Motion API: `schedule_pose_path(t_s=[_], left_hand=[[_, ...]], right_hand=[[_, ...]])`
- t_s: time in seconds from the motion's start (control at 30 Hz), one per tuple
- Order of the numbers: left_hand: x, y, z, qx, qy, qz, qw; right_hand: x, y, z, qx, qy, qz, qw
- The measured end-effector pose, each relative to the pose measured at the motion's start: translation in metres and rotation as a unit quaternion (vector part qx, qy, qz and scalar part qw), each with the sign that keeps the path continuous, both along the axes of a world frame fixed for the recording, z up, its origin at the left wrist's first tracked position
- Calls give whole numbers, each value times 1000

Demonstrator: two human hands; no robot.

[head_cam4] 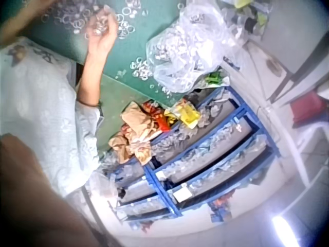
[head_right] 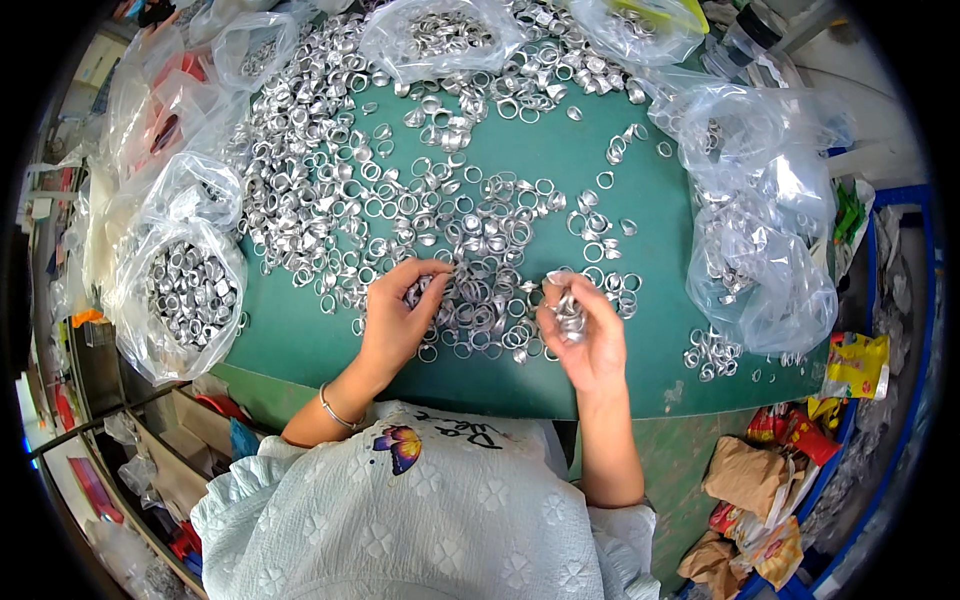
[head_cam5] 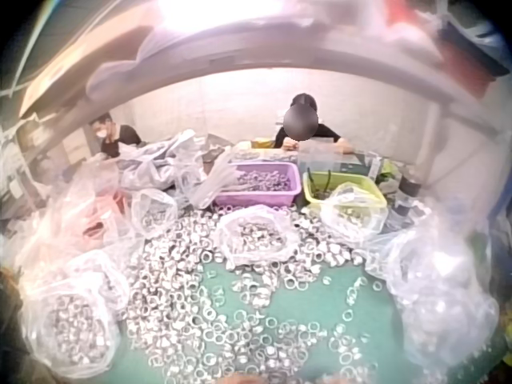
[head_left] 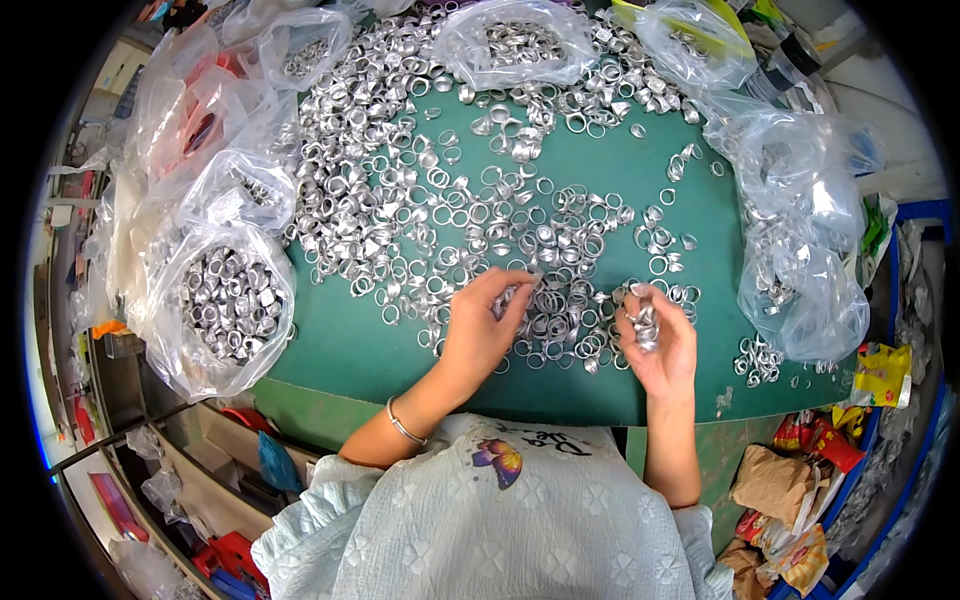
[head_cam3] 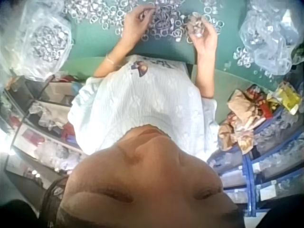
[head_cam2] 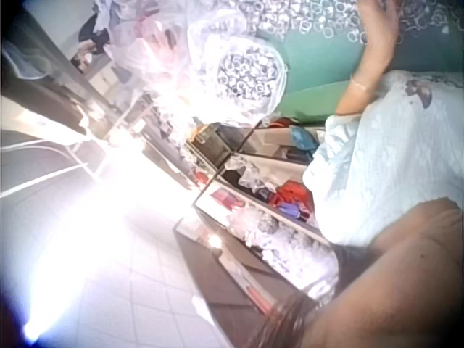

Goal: The person sorts through a large pile of small metal rings and circular components by hand on a green workbench, picking them up and grouping them into smaller sets.

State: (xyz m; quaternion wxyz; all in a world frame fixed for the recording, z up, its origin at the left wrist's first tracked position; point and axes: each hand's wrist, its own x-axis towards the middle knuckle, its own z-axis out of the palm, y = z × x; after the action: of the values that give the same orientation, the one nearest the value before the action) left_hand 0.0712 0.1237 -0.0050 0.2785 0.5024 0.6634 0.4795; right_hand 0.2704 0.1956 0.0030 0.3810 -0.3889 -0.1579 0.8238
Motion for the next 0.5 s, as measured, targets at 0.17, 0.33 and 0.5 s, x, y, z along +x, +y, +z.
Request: schedule_pose_path(t_s=[0.17, 0.33, 0.5], left_hand=[[3, -3, 3, -35, -1, 7, 999], [12, -1, 12, -46, -29, -33, 998], [11, -2, 12, -59, -37, -45, 997]], right_hand=[[-27, 29, 1, 353, -438, 94, 821], [-52, 45, -9, 417, -698, 184, 552], [-49, 45, -11, 430, -666, 167, 586]])
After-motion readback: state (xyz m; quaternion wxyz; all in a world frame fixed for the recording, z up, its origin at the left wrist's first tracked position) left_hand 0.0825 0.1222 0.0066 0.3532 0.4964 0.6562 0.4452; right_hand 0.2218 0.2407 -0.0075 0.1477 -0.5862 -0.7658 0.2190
